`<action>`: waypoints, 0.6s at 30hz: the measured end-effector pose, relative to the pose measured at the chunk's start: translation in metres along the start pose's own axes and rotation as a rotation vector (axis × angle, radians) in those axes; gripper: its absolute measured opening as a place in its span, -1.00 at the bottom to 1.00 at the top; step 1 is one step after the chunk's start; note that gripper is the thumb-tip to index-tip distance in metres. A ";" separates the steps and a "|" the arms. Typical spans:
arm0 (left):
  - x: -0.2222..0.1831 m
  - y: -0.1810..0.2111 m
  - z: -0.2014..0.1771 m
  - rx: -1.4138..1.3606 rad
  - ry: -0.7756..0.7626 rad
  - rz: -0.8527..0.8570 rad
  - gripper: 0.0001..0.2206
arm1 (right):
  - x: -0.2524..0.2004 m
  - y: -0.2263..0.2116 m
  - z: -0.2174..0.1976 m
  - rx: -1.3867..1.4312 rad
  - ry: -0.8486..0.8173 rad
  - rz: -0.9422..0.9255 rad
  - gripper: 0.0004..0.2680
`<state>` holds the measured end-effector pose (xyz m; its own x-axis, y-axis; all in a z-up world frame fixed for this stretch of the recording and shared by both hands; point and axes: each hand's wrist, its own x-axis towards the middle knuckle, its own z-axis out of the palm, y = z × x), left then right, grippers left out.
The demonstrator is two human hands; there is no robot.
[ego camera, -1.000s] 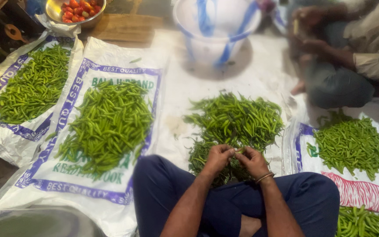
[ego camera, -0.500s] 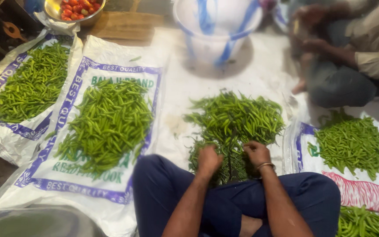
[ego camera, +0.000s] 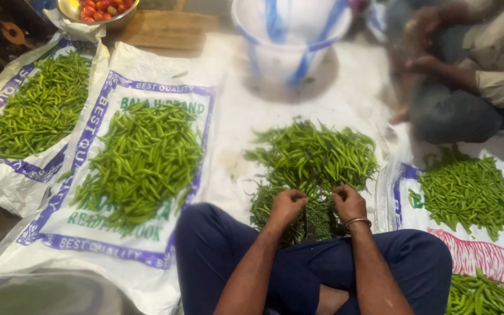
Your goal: The person sits cross-legged on the floor and uses a small knife to trim the stems off green chilies. They pick up chilies from a pile in front of them, cut the stems, and place the trimmed chilies onto a large white sack labeled 'Best Quality'.
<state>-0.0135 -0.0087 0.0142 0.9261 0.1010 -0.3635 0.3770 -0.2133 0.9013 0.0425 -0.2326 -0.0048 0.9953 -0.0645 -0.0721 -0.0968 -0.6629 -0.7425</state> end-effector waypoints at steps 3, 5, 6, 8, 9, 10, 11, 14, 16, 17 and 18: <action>0.000 -0.007 -0.001 -0.005 0.151 0.177 -0.77 | -0.001 -0.004 0.004 -0.069 -0.010 -0.017 -0.83; 0.002 -0.009 -0.005 0.001 0.198 0.121 -0.79 | 0.002 -0.012 0.009 -0.135 -0.078 -0.099 -0.82; 0.002 -0.010 -0.007 0.003 0.223 0.091 -0.80 | 0.003 -0.019 0.015 -0.175 -0.136 -0.164 -0.80; 0.001 -0.009 -0.008 -0.041 0.226 0.087 -0.81 | 0.003 -0.030 0.026 -0.291 -0.228 -0.268 -0.78; 0.001 -0.008 -0.008 -0.063 0.227 0.084 -0.81 | 0.002 -0.034 0.030 -0.367 -0.259 -0.306 -0.78; 0.003 -0.007 -0.008 -0.050 0.238 0.104 -0.81 | 0.003 -0.037 0.033 -0.444 -0.291 -0.344 -0.78; 0.003 -0.007 -0.006 -0.035 0.244 0.120 -0.82 | 0.003 -0.037 0.032 -0.338 -0.226 -0.294 -0.80; 0.005 -0.010 -0.005 -0.063 0.240 0.123 -0.82 | 0.004 -0.034 0.012 -0.073 -0.106 -0.073 -0.85; 0.010 -0.010 -0.006 -0.083 0.239 0.133 -0.82 | 0.001 -0.030 -0.020 0.024 -0.084 0.006 -0.85; 0.012 -0.012 -0.007 -0.082 0.244 0.142 -0.81 | -0.004 -0.029 -0.038 0.062 -0.056 -0.024 -0.84; 0.013 -0.013 -0.007 -0.082 0.250 0.152 -0.81 | -0.008 -0.030 -0.046 0.072 -0.061 0.012 -0.83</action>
